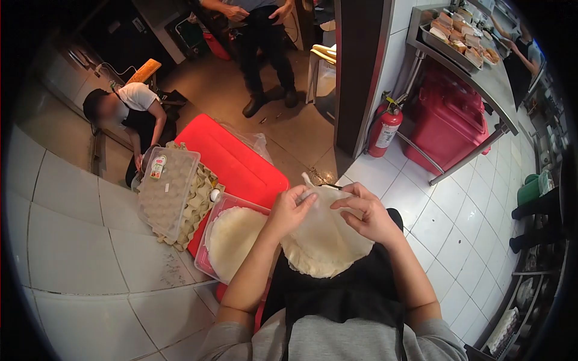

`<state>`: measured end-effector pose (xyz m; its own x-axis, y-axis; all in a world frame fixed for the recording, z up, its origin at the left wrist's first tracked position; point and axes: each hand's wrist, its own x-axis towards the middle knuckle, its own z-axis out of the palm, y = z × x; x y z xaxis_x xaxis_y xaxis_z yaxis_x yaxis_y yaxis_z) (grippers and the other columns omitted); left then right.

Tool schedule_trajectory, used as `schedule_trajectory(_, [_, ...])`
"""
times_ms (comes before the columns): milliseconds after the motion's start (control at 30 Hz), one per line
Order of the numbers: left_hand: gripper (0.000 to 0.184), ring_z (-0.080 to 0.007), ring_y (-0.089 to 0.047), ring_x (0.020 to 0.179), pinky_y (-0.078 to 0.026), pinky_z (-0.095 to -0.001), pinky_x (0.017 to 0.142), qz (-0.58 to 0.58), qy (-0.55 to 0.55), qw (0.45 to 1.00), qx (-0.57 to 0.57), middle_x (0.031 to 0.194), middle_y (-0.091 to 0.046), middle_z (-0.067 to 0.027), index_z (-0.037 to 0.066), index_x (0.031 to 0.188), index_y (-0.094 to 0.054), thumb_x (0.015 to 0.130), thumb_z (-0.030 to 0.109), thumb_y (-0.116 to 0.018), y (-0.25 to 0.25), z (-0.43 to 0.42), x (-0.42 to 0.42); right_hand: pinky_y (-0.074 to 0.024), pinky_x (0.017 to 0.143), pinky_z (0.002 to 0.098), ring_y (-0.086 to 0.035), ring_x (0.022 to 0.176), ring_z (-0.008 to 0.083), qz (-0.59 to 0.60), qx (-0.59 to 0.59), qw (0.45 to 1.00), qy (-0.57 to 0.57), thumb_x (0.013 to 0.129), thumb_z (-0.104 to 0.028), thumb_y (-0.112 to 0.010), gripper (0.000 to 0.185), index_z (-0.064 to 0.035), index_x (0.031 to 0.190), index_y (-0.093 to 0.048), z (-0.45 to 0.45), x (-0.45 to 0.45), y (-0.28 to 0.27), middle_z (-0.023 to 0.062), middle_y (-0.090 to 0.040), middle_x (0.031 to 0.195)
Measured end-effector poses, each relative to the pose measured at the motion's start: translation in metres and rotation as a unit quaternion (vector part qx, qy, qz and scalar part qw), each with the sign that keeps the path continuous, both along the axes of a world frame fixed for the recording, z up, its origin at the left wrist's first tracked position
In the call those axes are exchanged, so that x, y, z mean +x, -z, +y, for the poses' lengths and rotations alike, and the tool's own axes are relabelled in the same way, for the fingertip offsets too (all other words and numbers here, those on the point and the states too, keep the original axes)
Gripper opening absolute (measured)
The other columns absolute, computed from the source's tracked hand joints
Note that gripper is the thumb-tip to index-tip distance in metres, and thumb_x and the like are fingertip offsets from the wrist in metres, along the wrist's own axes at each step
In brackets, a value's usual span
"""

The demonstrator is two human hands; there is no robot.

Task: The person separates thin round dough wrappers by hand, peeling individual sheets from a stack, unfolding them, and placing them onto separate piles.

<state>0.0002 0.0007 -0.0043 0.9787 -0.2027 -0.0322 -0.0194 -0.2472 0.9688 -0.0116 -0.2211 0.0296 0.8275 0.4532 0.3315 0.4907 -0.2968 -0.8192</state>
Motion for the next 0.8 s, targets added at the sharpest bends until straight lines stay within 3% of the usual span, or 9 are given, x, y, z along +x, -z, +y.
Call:
schedule_trajectory(100, [0.017, -0.0052, -0.051, 0.06, -0.042, -0.0242, 0.054, -0.04, 0.013, 0.997, 0.065, 0.065, -0.057, -0.001, 0.001, 0.083, -0.06, 0.092, 0.016, -0.06, -0.018, -0.009, -0.008, -0.0488, 0.072, 0.0301, -0.059, 0.079, 0.0238, 0.0, -0.068, 0.997, -0.038, 0.072, 0.007, -0.061, 0.028, -0.003, 0.098, -0.067, 0.0, 0.009, 0.001, 0.0095, -0.06, 0.096])
schedule_trajectory(200, [0.02, -0.0187, -0.056, 0.055, -0.043, -0.0308, 0.052, -0.086, -0.024, 0.984, 0.152, 0.065, -0.06, -0.0126, -0.001, 0.087, -0.06, 0.089, 0.018, -0.061, -0.016, 0.001, -0.008, -0.0481, 0.068, 0.0281, -0.059, 0.074, 0.0205, -0.074, -0.049, 0.996, -0.023, 0.074, 0.007, -0.06, 0.027, -0.0019, 0.1, -0.066, 0.002, 0.022, 0.013, 0.0083, -0.061, 0.091])
schedule_trajectory(300, [0.018, -0.0239, -0.058, 0.056, -0.044, -0.032, 0.054, -0.177, -0.059, 0.973, 0.139, 0.068, -0.061, -0.0158, -0.002, 0.088, -0.06, 0.088, 0.016, -0.062, -0.014, 0.018, -0.007, -0.0461, 0.066, 0.0255, -0.057, 0.073, 0.0146, 0.065, -0.016, 0.996, 0.058, 0.078, 0.007, -0.06, 0.026, -0.0013, 0.101, -0.066, -0.006, 0.017, 0.0, 0.0057, -0.061, 0.087])
schedule_trajectory(333, [0.015, -0.0241, -0.059, 0.059, -0.045, -0.0314, 0.056, -0.193, -0.064, 0.972, 0.116, 0.07, -0.062, -0.0156, -0.002, 0.088, -0.06, 0.088, 0.013, -0.062, -0.009, 0.024, -0.006, -0.0442, 0.064, 0.0239, -0.054, 0.074, 0.009, 0.098, 0.034, 0.993, 0.06, 0.082, 0.004, -0.059, 0.022, -0.0015, 0.102, -0.065, -0.009, 0.018, 0.007, 0.0024, -0.061, 0.087])
schedule_trajectory(433, [0.014, -0.0218, -0.06, 0.06, -0.046, -0.03, 0.058, -0.194, -0.075, 0.97, 0.123, 0.072, -0.063, -0.0151, -0.001, 0.088, -0.06, 0.087, 0.012, -0.062, 0.002, 0.041, -0.007, -0.0444, 0.068, 0.0224, -0.053, 0.078, 0.0059, 0.193, 0.047, 0.977, 0.08, 0.083, 0.003, -0.06, 0.021, -0.0014, 0.104, -0.065, -0.022, 0.018, 0.021, -0.001, -0.062, 0.092])
schedule_trajectory(533, [0.015, -0.0156, -0.059, 0.062, -0.046, -0.0292, 0.058, -0.168, -0.118, 0.973, 0.108, 0.068, -0.062, -0.011, -0.001, 0.086, -0.061, 0.089, 0.013, -0.062, 0.006, 0.05, -0.013, -0.0461, 0.075, 0.0229, -0.055, 0.085, 0.0065, 0.231, 0.082, 0.964, 0.102, 0.084, 0.003, -0.058, 0.024, -0.0015, 0.107, -0.065, -0.031, 0.017, 0.028, 0.0014, -0.063, 0.096])
schedule_trajectory(633, [0.015, -0.0097, -0.058, 0.072, -0.046, -0.0274, 0.064, -0.097, -0.098, 0.988, 0.065, 0.076, -0.063, -0.0052, -0.001, 0.091, -0.061, 0.09, 0.013, -0.06, 0.019, 0.06, -0.015, -0.0457, 0.078, 0.0228, -0.055, 0.09, 0.0062, 0.232, 0.155, 0.958, 0.073, 0.085, 0.002, -0.057, 0.026, -0.0028, 0.11, -0.064, -0.026, 0.014, 0.018, 0.0009, -0.063, 0.099])
schedule_trajectory(733, [0.018, -0.0078, -0.056, 0.082, -0.046, -0.0256, 0.071, -0.011, 0.008, 0.993, -0.116, 0.089, -0.061, -0.0024, -0.001, 0.099, -0.059, 0.091, 0.015, -0.06, 0.026, 0.057, -0.013, -0.0451, 0.081, 0.0244, -0.056, 0.092, 0.01, 0.225, 0.126, 0.966, 0.018, 0.086, 0.003, -0.057, 0.029, -0.0045, 0.113, -0.063, -0.01, 0.005, 0.001, 0.0034, -0.064, 0.1])
schedule_trajectory(800, [0.023, -0.0074, -0.055, 0.088, -0.046, -0.0249, 0.074, 0.045, 0.044, 0.991, -0.122, 0.098, -0.06, -0.0041, -0.001, 0.106, -0.056, 0.09, 0.016, -0.061, 0.026, 0.048, -0.005, -0.0452, 0.083, 0.0262, -0.058, 0.093, 0.0141, 0.162, 0.104, 0.98, -0.043, 0.085, 0.003, -0.057, 0.029, -0.0051, 0.113, -0.064, 0.0, 0.001, -0.002, 0.0055, -0.063, 0.101])
